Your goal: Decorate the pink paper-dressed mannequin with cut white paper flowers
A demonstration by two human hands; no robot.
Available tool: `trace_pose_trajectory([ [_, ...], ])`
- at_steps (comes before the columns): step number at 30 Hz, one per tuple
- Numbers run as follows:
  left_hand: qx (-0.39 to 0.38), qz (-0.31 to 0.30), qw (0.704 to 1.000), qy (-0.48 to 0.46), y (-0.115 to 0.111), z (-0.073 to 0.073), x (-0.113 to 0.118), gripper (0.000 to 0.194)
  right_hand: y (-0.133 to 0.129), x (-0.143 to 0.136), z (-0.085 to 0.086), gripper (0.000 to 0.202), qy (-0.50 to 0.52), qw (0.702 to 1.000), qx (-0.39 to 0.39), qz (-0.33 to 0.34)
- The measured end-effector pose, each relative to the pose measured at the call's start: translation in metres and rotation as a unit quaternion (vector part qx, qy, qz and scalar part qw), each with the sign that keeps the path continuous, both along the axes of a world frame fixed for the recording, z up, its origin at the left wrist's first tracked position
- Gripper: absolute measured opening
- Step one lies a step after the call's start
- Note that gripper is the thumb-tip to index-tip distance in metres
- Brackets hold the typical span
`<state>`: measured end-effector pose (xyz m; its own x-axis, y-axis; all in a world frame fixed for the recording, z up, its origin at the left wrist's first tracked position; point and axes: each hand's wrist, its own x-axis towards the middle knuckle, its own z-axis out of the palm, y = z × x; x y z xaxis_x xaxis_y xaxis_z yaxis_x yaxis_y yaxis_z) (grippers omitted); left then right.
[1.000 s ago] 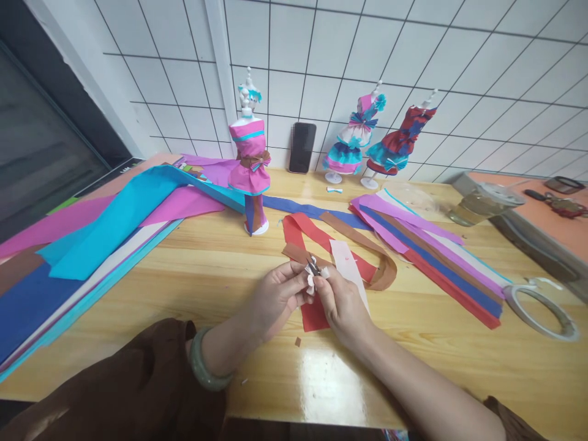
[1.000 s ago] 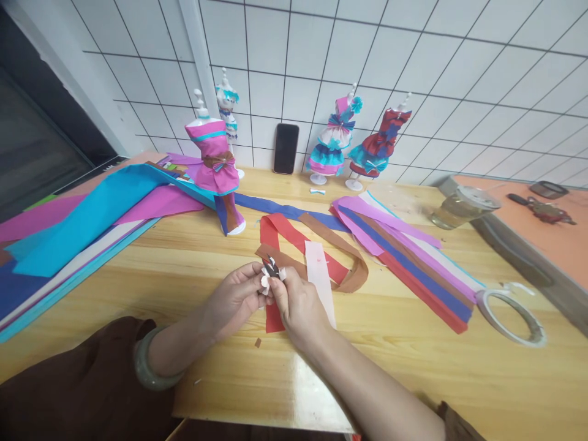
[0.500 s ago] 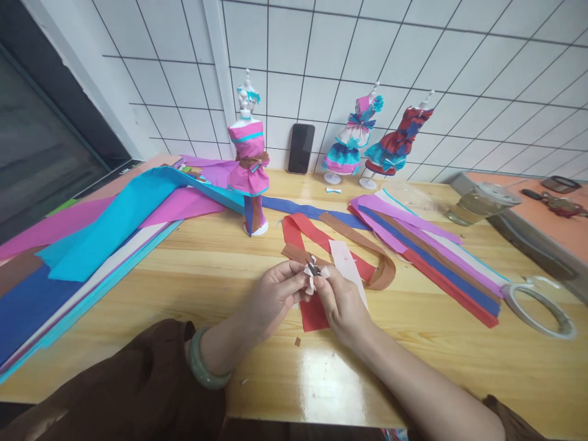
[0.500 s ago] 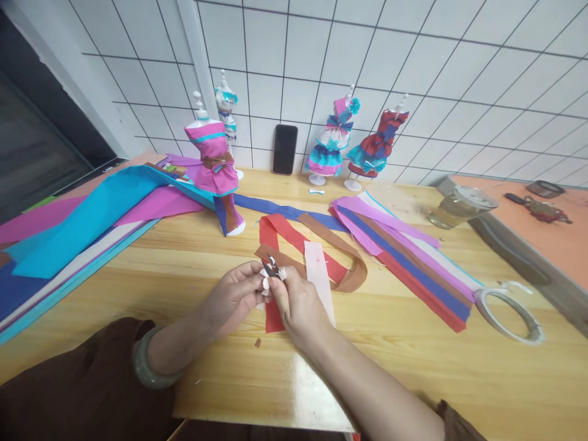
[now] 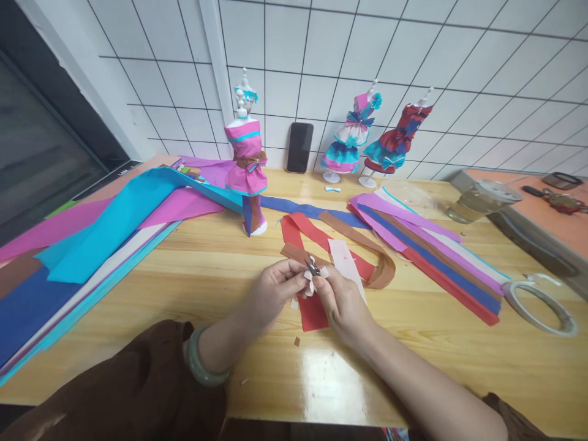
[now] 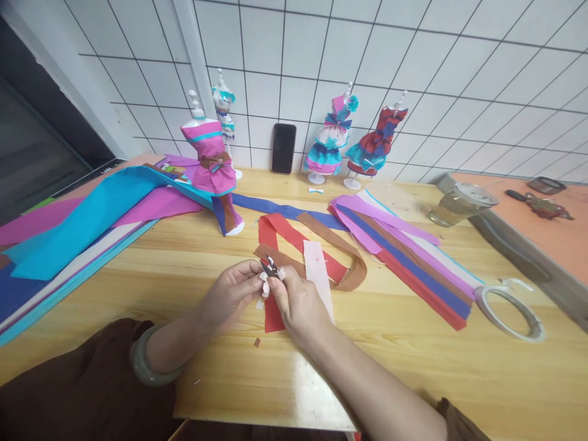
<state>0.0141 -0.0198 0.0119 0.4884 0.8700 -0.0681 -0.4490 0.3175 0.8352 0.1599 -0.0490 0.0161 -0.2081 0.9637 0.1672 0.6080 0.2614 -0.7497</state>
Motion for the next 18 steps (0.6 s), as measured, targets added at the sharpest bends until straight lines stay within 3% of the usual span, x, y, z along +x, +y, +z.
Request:
trace_pose_trajectory([
  [18, 0.026, -0.018, 0.999, -0.001, 0.0022, -0.003, -0.0017, 0.01, 0.0006, 0.0005, 0.0001, 0.027, 0.005, 1.0, 0.013, 0.012],
])
